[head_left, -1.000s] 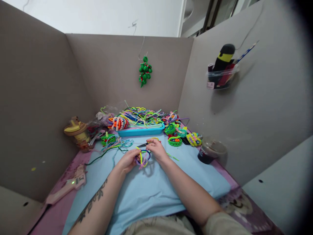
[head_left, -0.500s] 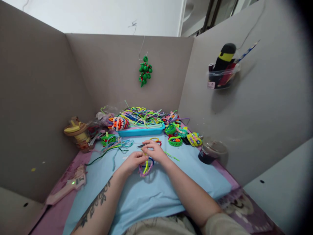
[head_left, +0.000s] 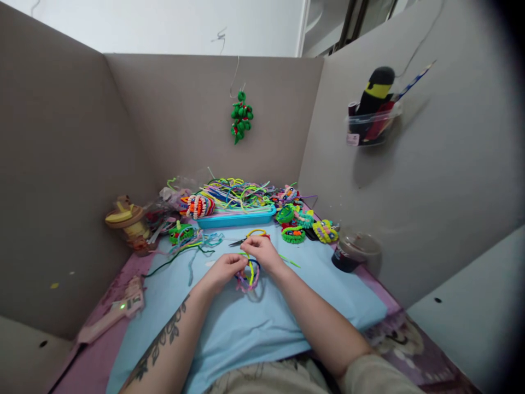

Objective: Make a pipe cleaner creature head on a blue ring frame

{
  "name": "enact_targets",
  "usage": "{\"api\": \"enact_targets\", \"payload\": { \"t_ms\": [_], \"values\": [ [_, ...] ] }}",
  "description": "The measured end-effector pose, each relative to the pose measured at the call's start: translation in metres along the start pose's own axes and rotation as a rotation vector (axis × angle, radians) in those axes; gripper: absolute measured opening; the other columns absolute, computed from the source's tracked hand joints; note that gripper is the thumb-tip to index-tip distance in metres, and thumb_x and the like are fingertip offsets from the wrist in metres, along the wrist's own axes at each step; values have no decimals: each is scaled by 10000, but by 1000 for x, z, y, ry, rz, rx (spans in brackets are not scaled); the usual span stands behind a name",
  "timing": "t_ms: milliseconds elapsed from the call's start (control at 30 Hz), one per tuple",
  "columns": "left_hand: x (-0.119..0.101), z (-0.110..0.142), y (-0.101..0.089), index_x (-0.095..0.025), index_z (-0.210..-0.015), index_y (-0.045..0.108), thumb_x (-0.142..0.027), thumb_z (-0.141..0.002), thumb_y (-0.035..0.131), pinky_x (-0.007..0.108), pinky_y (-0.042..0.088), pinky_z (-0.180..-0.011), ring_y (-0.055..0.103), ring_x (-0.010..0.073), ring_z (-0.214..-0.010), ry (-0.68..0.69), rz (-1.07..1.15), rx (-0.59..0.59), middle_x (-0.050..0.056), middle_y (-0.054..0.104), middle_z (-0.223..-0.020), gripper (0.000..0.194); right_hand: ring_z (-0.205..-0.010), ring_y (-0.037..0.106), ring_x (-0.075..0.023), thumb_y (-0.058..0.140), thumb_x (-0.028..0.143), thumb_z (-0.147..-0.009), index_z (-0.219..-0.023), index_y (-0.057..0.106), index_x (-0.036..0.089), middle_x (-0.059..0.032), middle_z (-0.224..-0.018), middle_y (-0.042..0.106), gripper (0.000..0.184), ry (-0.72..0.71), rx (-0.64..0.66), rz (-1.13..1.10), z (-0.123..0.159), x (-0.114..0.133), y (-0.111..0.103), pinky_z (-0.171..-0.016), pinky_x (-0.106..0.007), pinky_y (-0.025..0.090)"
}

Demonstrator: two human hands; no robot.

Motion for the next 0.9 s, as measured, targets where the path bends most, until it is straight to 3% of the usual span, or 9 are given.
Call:
{"api": "enact_targets", "payload": {
  "t_ms": [433,600,700,900],
  "values": [
    [0,-1,-11,-149,-586,544,-353,-671,606,197,266,-395,397,75,-398,19,1,-150,-30,483,-483,229,-632,518,-138,606,335,-716,-663,589,180,10,-627,563,165,-49,-27,37,2,5,0,-634,-262,417],
    [-2,-2,-26,-149,-631,543,-353,-653,621,185,287,-393,403,71,-401,57,81,-287,-56,438,-485,219,-775,527,-173,572,286,-771,-687,616,197,-18,-721,577,130,-246,-84,206,13,32,-1,-766,-314,400],
    [-2,-3,-38,-146,-631,536,-371,-649,627,185,281,-394,400,71,-401,87,158,-363,-55,438,-482,243,-852,494,-191,596,262,-766,-690,647,221,-25,-761,569,101,-392,-60,390,25,49,10,-849,-356,350],
    [-3,-1,-49,-152,-623,526,-382,-634,646,192,287,-403,397,77,-411,111,204,-414,-56,435,-487,259,-871,479,-197,573,243,-787,-727,671,238,-33,-777,572,115,-425,-8,459,31,52,22,-867,-378,339]
  ]
}}
Point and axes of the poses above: each hand's wrist, its own z-axis away from the middle knuckle, its own y-axis out of the palm, x = y × z, the point moved 9 cm from there along -z, towards the middle knuckle
